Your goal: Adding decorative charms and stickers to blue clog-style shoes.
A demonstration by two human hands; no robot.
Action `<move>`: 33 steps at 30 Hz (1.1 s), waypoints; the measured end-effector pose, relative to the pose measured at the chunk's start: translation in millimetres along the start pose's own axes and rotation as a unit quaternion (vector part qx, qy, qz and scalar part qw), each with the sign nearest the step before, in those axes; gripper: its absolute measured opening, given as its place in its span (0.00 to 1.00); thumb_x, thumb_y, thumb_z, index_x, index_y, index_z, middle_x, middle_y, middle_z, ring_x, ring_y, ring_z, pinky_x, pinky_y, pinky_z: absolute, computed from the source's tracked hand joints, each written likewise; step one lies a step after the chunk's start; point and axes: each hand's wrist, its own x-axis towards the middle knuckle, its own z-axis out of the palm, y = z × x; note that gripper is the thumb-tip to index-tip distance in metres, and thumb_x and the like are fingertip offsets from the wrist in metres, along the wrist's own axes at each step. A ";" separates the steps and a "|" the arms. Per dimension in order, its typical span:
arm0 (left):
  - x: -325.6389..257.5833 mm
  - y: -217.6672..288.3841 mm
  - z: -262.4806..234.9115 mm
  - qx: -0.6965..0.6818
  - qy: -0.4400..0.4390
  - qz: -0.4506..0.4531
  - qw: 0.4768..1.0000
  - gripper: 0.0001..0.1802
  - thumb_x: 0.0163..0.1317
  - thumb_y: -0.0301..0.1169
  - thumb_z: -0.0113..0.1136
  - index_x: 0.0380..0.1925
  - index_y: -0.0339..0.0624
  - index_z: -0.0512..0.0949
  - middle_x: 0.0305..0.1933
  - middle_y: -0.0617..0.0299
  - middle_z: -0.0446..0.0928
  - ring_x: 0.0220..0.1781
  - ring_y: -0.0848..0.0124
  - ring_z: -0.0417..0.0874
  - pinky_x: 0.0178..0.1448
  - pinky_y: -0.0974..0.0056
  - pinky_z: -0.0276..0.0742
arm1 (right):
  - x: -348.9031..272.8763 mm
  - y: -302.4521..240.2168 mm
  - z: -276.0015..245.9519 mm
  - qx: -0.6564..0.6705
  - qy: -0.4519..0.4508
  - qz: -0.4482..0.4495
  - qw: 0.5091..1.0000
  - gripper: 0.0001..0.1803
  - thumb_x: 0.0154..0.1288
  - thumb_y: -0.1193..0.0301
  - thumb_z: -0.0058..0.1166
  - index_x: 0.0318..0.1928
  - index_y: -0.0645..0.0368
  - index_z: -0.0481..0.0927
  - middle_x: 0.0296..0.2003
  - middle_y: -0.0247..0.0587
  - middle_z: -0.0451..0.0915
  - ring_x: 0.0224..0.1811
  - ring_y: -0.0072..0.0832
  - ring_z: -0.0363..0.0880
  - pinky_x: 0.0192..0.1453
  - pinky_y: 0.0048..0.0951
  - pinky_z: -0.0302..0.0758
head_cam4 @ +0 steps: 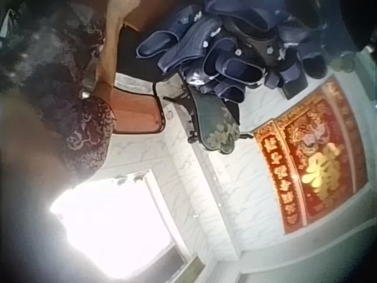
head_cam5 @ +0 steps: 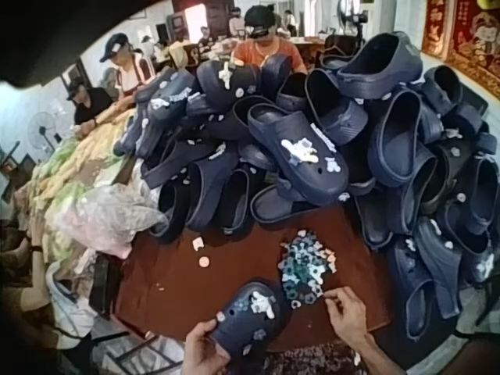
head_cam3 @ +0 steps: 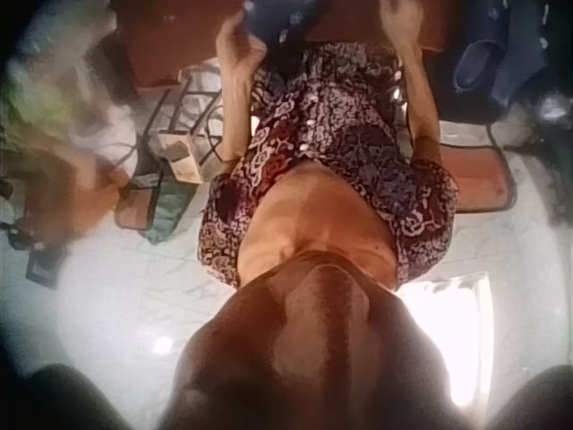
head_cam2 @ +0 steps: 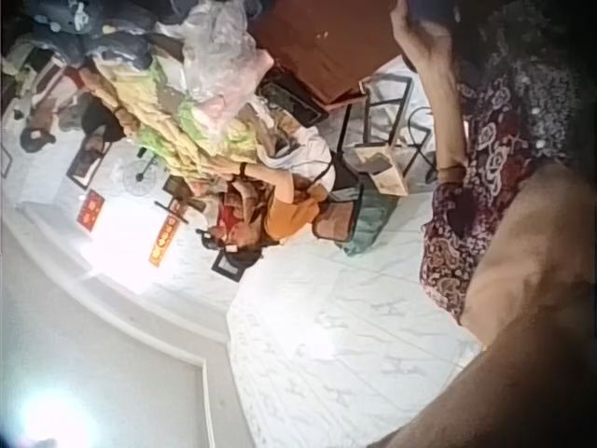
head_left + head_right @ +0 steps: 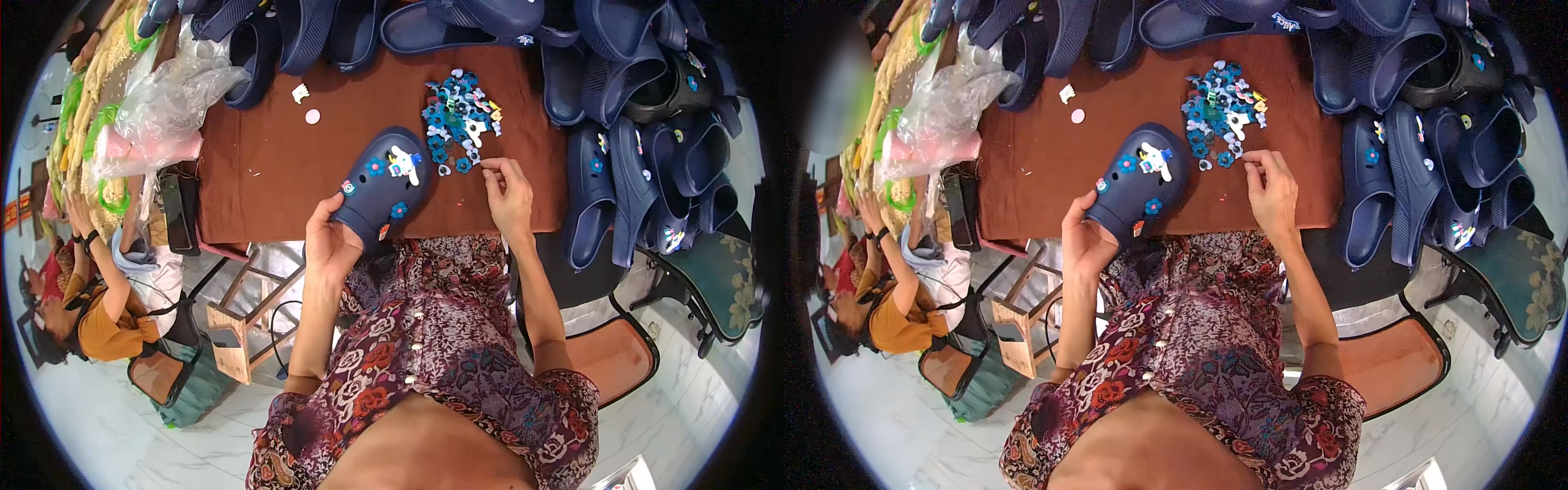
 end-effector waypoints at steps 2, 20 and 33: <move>-0.2 4.0 -3.9 -0.001 -0.003 0.011 1.000 0.17 0.64 0.29 0.57 0.52 0.35 0.76 0.57 0.50 0.79 0.62 0.57 0.78 0.72 0.51 0.68 | 0.1 -1.1 4.7 0.007 -0.011 -0.002 1.000 0.06 0.65 0.77 0.56 0.42 0.58 0.80 0.36 0.41 0.79 0.33 0.33 0.83 0.36 0.33 0.77; -1.8 0.1 -8.5 0.007 0.018 0.050 0.999 0.23 0.65 0.30 0.56 0.56 0.28 0.69 0.60 0.45 0.75 0.62 0.55 0.77 0.71 0.52 0.69 | -2.6 -19.4 35.3 -0.073 -0.053 -0.093 0.992 0.10 0.58 0.72 0.62 0.39 0.57 0.75 0.36 0.43 0.74 0.40 0.45 0.77 0.44 0.43 0.74; -0.3 -27.1 0.3 0.069 -0.005 0.026 0.997 0.23 0.65 0.32 0.58 0.57 0.33 0.69 0.58 0.50 0.77 0.60 0.60 0.79 0.66 0.53 0.74 | -13.5 -19.0 30.3 -0.065 -0.042 -0.176 0.981 0.07 0.57 0.76 0.62 0.35 0.59 0.76 0.34 0.40 0.76 0.37 0.41 0.76 0.43 0.40 0.72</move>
